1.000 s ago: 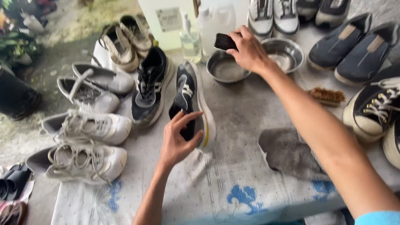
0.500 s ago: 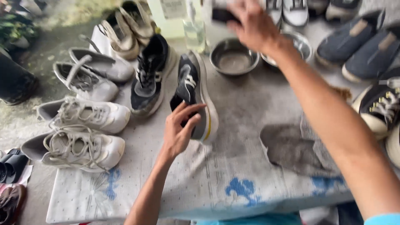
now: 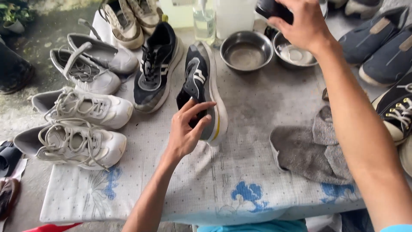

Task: Cleaning the midsole of a sneaker using a brush and a cloth at a service counter.

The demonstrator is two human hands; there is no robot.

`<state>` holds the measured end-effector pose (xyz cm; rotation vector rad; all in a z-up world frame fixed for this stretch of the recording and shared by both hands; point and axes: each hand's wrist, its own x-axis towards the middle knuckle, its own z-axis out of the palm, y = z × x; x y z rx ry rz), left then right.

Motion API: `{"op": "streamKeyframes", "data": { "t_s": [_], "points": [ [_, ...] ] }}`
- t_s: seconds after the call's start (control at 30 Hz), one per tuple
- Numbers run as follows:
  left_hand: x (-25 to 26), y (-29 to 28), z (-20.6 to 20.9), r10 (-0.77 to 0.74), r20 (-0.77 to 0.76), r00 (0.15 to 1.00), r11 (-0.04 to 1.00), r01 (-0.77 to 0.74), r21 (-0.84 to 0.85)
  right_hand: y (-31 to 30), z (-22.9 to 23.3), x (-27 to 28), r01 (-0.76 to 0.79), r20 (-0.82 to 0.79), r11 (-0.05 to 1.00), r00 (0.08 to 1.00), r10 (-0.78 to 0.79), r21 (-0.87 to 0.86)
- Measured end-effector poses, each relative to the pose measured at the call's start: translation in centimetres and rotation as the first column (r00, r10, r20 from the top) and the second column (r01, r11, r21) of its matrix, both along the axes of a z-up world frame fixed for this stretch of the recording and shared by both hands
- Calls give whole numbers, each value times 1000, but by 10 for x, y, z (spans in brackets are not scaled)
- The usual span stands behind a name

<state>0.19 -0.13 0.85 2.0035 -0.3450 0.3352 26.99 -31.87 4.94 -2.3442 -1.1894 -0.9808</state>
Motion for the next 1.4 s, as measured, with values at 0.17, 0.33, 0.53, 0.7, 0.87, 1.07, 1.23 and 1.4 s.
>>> {"op": "streamKeyframes", "data": {
  "t_s": [0.17,0.33,0.53,0.7,0.87,1.07,1.23,1.4],
  "points": [
    [-1,1,0,22,-34,999,999,-21,29,-42,-10,-16,279,-550,958,790,-271,-71],
    [1,6,0,6,-50,999,999,-4,35,-76,-58,5,352,-479,932,805,-349,-88],
    [0,4,1,-23,-61,998,999,25,34,-99,-82,23,396,-436,905,795,-421,-154],
    [1,5,2,-12,-61,998,999,14,39,-84,-71,11,424,-551,889,706,-444,-174],
    [1,5,1,-14,-58,998,999,17,51,-88,-86,22,404,-488,897,755,-439,-182],
    [1,5,2,-12,-50,999,998,15,68,-81,-80,14,408,-512,891,731,-450,-201],
    [1,5,1,-12,-51,999,998,16,66,-80,-78,12,402,-516,895,734,-441,-193],
    [4,7,-2,-5,-28,1000,995,8,97,-84,-73,14,392,-493,908,766,-412,-150]
  ]
}}
